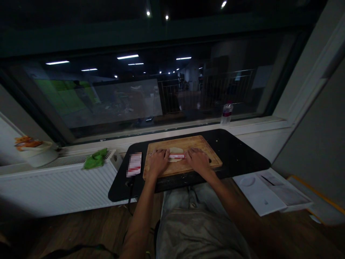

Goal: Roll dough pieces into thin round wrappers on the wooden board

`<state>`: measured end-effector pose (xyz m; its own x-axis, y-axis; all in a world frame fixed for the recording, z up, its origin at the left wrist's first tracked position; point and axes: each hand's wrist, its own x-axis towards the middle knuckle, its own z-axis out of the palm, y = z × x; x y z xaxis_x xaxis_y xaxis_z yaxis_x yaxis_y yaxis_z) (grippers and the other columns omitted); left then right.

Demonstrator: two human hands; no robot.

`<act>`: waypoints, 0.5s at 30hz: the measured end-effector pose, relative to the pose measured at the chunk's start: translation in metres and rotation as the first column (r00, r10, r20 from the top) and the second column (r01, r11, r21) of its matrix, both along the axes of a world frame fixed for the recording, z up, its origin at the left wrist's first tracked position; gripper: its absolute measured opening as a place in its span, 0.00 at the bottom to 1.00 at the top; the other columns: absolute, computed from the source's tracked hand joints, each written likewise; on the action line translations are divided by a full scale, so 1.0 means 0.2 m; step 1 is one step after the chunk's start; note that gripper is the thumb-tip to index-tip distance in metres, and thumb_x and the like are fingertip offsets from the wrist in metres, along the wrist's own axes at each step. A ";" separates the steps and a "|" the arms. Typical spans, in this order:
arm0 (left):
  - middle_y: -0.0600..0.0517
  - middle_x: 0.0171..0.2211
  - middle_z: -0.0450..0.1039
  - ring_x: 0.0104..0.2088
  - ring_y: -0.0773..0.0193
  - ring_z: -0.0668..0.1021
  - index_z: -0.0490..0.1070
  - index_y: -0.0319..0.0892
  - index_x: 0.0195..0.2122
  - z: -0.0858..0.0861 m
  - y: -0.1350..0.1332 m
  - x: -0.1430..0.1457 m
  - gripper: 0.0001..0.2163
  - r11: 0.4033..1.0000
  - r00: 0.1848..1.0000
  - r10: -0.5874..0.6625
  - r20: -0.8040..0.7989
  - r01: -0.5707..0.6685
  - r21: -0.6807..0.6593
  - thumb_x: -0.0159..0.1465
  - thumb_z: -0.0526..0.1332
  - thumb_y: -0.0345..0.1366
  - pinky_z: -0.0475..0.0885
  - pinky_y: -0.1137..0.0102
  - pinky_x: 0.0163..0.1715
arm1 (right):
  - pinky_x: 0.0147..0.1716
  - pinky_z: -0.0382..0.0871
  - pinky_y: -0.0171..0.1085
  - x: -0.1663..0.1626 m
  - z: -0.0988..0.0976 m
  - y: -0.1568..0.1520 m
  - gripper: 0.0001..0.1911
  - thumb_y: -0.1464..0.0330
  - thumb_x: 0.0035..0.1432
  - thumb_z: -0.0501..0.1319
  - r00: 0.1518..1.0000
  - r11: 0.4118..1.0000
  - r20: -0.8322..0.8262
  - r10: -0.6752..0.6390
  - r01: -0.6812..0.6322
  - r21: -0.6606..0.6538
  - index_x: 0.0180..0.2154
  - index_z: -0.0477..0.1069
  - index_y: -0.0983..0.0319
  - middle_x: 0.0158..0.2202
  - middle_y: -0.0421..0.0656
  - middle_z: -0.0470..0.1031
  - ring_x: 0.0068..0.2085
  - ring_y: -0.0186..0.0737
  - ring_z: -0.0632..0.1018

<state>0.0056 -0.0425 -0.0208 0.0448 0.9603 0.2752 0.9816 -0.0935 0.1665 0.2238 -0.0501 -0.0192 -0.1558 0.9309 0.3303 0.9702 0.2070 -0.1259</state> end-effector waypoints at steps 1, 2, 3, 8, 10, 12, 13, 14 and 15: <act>0.44 0.60 0.81 0.62 0.48 0.76 0.83 0.45 0.54 0.00 0.00 0.00 0.25 1.000 1.000 0.005 0.000 -0.005 0.002 0.82 0.45 0.48 0.69 0.57 0.62 | 0.59 0.69 0.40 0.00 0.00 0.01 0.27 0.58 0.82 0.47 1.000 1.000 -0.001 0.001 -0.001 0.000 0.52 0.83 0.62 0.56 0.53 0.84 0.58 0.50 0.81; 0.44 0.60 0.81 0.62 0.48 0.76 0.83 0.46 0.54 0.00 -0.01 0.00 0.25 1.000 1.000 0.006 0.001 -0.006 0.001 0.82 0.45 0.48 0.70 0.57 0.61 | 0.59 0.69 0.40 0.00 0.01 0.03 0.28 0.58 0.82 0.47 1.000 1.000 -0.004 0.001 -0.001 0.001 0.53 0.83 0.62 0.56 0.53 0.84 0.58 0.50 0.81; 0.44 0.61 0.81 0.62 0.47 0.76 0.83 0.46 0.54 0.00 -0.01 0.00 0.25 1.000 1.000 0.006 0.003 -0.006 0.000 0.82 0.45 0.48 0.70 0.56 0.61 | 0.59 0.69 0.40 0.00 0.01 0.04 0.28 0.57 0.82 0.46 1.000 1.000 -0.005 0.003 -0.003 0.000 0.53 0.83 0.62 0.56 0.53 0.84 0.58 0.50 0.81; 0.45 0.61 0.81 0.62 0.47 0.76 0.82 0.47 0.55 0.00 0.00 0.00 0.25 1.000 1.000 0.009 0.010 -0.009 -0.004 0.82 0.45 0.48 0.71 0.56 0.60 | 0.58 0.70 0.40 0.01 0.03 0.11 0.28 0.58 0.81 0.46 0.999 0.999 0.017 0.029 -0.029 -0.019 0.53 0.84 0.62 0.57 0.52 0.84 0.59 0.51 0.81; 0.44 0.60 0.81 0.62 0.47 0.77 0.82 0.47 0.56 -0.01 0.00 0.00 0.25 1.000 1.000 0.012 0.010 -0.012 0.003 0.82 0.45 0.48 0.70 0.56 0.61 | 0.58 0.70 0.41 0.00 0.04 0.14 0.29 0.58 0.81 0.45 0.999 0.999 0.025 0.033 -0.032 -0.041 0.54 0.84 0.62 0.58 0.52 0.83 0.59 0.52 0.80; 0.44 0.60 0.81 0.62 0.47 0.77 0.82 0.47 0.56 -0.01 0.00 0.01 0.25 1.000 1.000 0.018 0.010 -0.019 0.011 0.82 0.45 0.48 0.70 0.55 0.61 | 0.59 0.69 0.42 0.00 0.05 0.18 0.30 0.58 0.81 0.45 0.999 0.997 0.032 0.039 -0.036 -0.067 0.55 0.84 0.61 0.58 0.53 0.83 0.60 0.52 0.80; 0.44 0.60 0.81 0.62 0.47 0.77 0.82 0.47 0.56 -0.01 0.00 0.01 0.25 1.000 1.000 0.023 0.009 -0.024 0.016 0.82 0.45 0.48 0.70 0.55 0.62 | 0.59 0.69 0.42 0.00 0.05 0.20 0.30 0.58 0.81 0.44 0.998 0.996 0.037 0.042 -0.039 -0.080 0.55 0.84 0.61 0.58 0.53 0.83 0.61 0.52 0.80; 0.45 0.60 0.81 0.62 0.47 0.77 0.82 0.48 0.57 -0.01 0.00 0.01 0.25 0.999 1.000 0.025 0.007 -0.025 0.020 0.82 0.45 0.48 0.69 0.55 0.62 | 0.60 0.69 0.43 0.00 0.05 0.22 0.30 0.59 0.81 0.44 0.998 0.995 0.042 0.049 -0.045 -0.090 0.55 0.84 0.61 0.58 0.53 0.83 0.61 0.52 0.80; 0.45 0.60 0.81 0.62 0.47 0.77 0.82 0.48 0.57 -0.01 0.00 0.01 0.24 1.000 1.000 0.022 0.004 -0.022 0.021 0.82 0.45 0.48 0.69 0.55 0.61 | 0.61 0.69 0.43 0.00 0.05 0.24 0.30 0.59 0.81 0.44 0.997 0.994 0.047 0.056 -0.051 -0.098 0.55 0.84 0.61 0.59 0.53 0.83 0.61 0.52 0.80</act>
<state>0.0075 -0.0429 -0.0221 0.0226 0.9550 0.2958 0.9828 -0.0754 0.1685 0.2244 -0.0013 -0.0089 -0.2198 0.9482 0.2295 0.9637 0.2476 -0.1002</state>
